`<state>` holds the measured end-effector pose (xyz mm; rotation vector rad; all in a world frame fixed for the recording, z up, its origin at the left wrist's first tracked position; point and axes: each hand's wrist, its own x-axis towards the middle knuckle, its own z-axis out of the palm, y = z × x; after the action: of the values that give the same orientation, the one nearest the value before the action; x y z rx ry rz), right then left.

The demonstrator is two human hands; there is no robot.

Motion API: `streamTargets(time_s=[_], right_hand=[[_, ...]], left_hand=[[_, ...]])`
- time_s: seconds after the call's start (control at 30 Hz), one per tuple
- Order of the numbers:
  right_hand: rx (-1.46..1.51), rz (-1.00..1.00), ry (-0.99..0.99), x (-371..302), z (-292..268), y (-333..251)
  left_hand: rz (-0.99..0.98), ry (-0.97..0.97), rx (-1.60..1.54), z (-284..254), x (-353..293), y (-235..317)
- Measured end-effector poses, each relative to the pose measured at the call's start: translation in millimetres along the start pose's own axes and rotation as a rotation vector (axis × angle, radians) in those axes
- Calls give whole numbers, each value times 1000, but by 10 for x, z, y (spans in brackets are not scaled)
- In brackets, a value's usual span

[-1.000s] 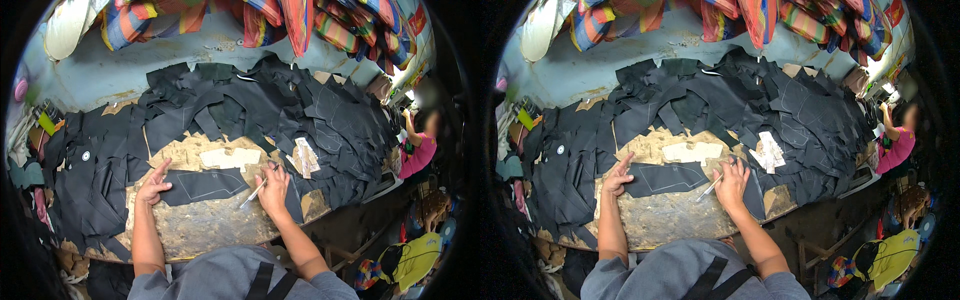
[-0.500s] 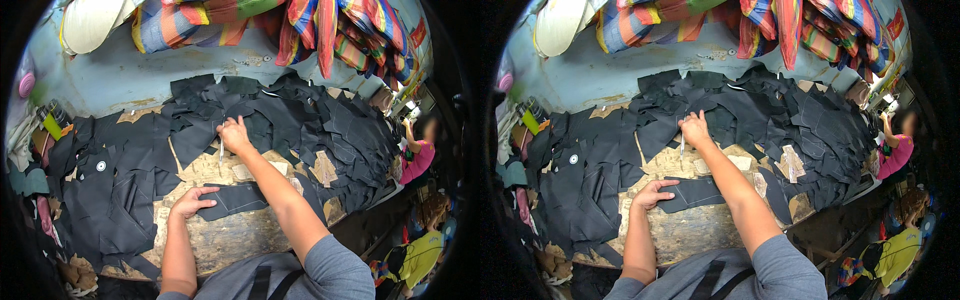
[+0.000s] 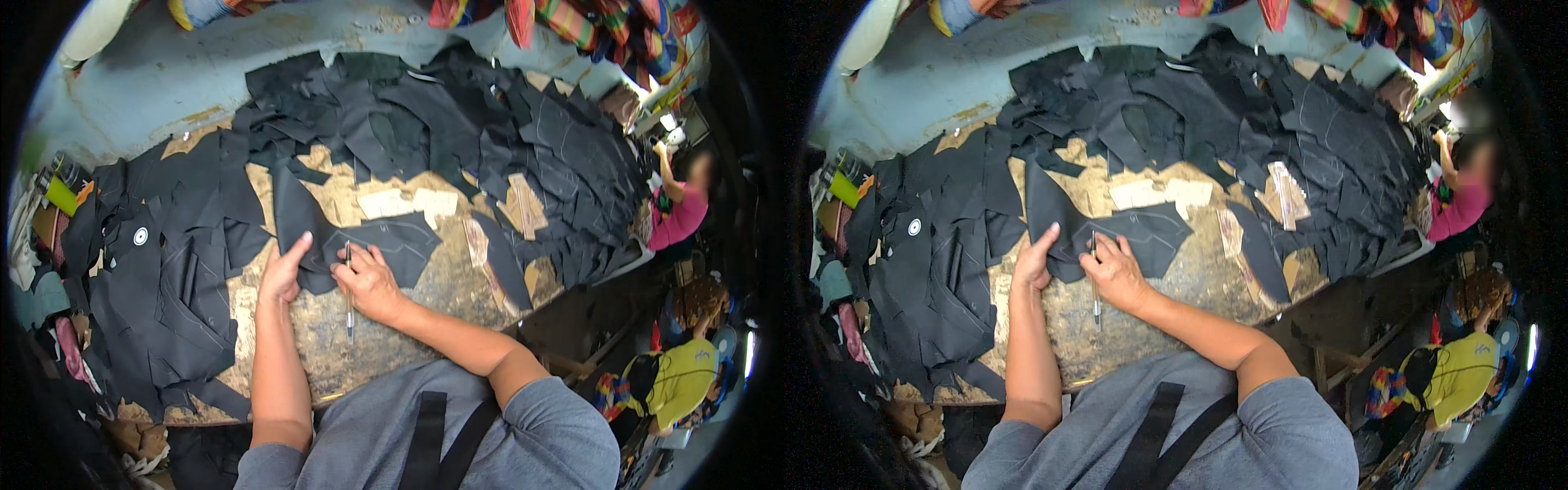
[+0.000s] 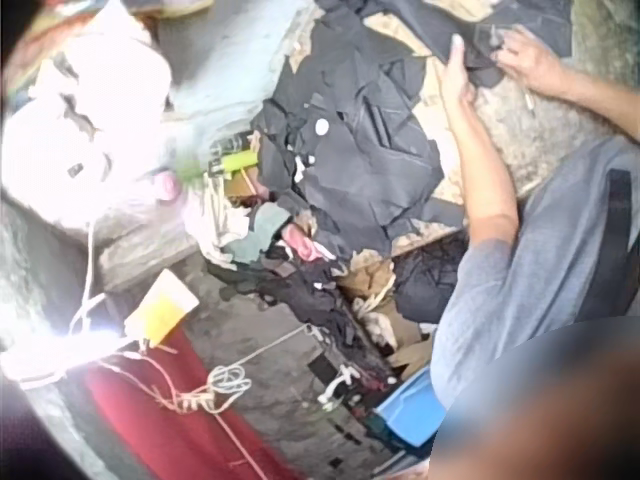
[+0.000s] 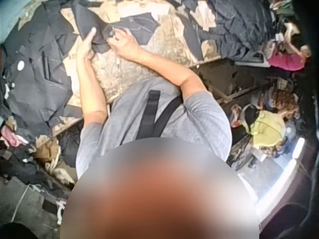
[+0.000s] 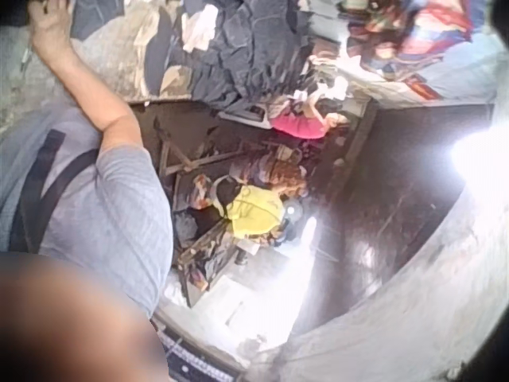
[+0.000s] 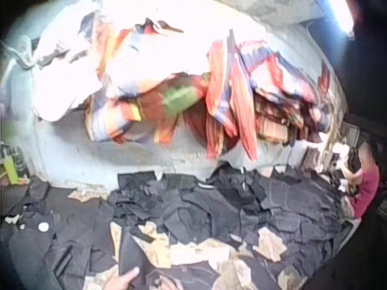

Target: The person uses a small cardboard template and a white marker to trace outlines onto black fabric pieces on a worktable. They repeatedly reposition the template, trace edges, and move marked pieces aside while continuing the process.

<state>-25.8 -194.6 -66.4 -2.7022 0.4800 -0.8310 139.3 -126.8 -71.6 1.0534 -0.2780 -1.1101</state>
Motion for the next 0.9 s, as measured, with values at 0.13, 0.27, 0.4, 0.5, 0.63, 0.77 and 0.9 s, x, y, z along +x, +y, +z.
streamTargets(time_s=[0.13,0.27,0.4,0.5,0.63,0.77,0.9], right_hand=[[114,27,38,-198,8,89],[92,23,76,-227,12,109],[133,65,159,-222,3,109],[130,73,168,-254,-56,159],[130,23,119,-375,-227,335],[76,-7,122,-540,-353,408],[94,-8,134,-706,-479,430]], left_hand=[[141,117,-6,-10,25,32],[281,148,-86,-94,61,40],[327,250,-222,-222,71,95],[291,249,-303,-333,79,143],[244,244,-302,-434,90,163],[288,250,-128,-485,8,213],[169,264,221,-656,-272,440]])
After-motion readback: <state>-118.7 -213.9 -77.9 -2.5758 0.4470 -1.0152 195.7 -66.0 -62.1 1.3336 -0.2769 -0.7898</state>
